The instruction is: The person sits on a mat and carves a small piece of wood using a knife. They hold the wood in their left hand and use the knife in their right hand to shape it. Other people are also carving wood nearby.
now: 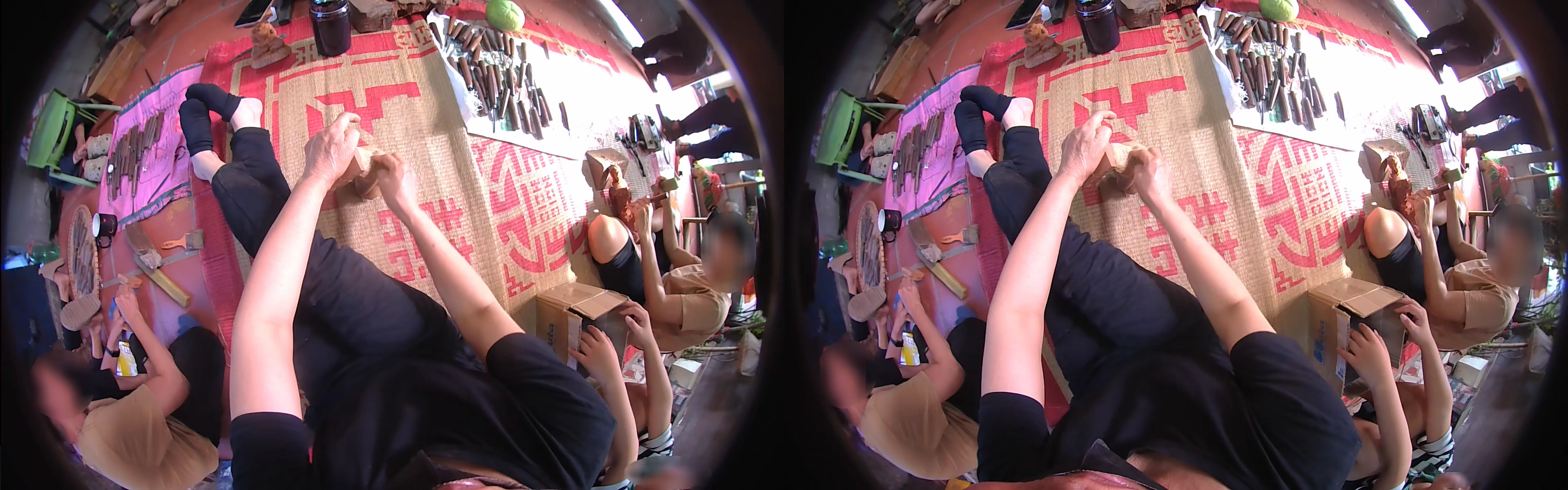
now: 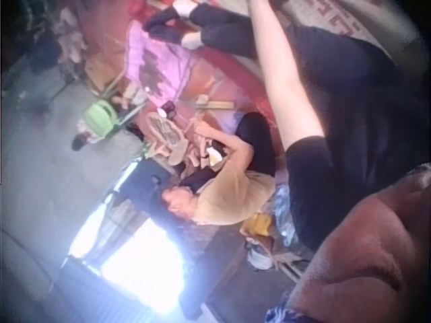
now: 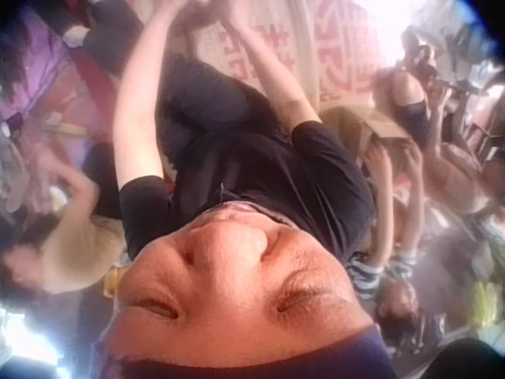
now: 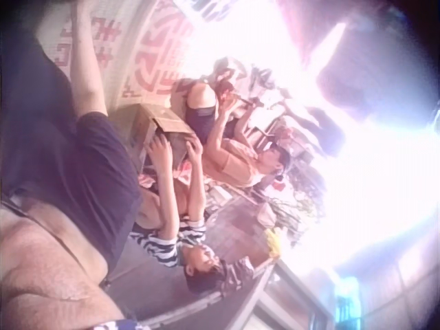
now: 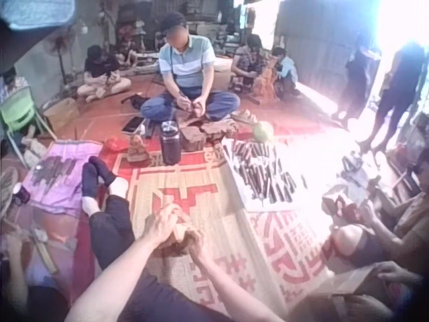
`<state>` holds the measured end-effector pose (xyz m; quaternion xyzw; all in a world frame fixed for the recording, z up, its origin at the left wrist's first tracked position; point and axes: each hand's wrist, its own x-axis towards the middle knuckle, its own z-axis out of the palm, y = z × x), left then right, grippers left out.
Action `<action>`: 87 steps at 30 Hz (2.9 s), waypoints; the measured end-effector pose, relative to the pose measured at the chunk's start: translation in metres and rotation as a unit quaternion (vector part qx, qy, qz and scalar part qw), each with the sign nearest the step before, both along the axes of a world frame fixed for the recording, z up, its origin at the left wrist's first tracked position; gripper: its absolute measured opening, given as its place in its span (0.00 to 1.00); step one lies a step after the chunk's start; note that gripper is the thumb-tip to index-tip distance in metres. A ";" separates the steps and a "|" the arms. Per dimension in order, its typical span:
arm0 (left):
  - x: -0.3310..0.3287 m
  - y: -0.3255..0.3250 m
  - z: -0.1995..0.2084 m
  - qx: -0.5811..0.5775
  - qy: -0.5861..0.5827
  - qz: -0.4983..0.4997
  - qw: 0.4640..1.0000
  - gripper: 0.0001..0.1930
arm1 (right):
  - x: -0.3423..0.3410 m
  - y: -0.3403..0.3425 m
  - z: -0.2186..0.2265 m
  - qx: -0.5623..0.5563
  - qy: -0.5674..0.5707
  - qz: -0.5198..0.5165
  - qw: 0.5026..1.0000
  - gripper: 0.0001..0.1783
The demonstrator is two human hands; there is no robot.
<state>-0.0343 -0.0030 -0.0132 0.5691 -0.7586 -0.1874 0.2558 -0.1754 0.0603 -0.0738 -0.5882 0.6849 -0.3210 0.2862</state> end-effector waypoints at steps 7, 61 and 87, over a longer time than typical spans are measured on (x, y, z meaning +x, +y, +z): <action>0.001 0.001 -0.004 0.004 0.018 -0.011 1.000 0.13 | 0.002 0.002 -0.022 -0.064 0.002 -0.041 0.997 0.15; -0.005 0.002 -0.003 -0.002 -0.022 -0.012 1.000 0.09 | -0.011 0.003 -0.018 0.015 -0.056 0.003 0.998 0.19; 0.010 -0.005 -0.015 -0.069 -0.040 -0.064 0.995 0.11 | 0.005 0.013 -0.011 -0.010 -0.033 -0.032 0.999 0.17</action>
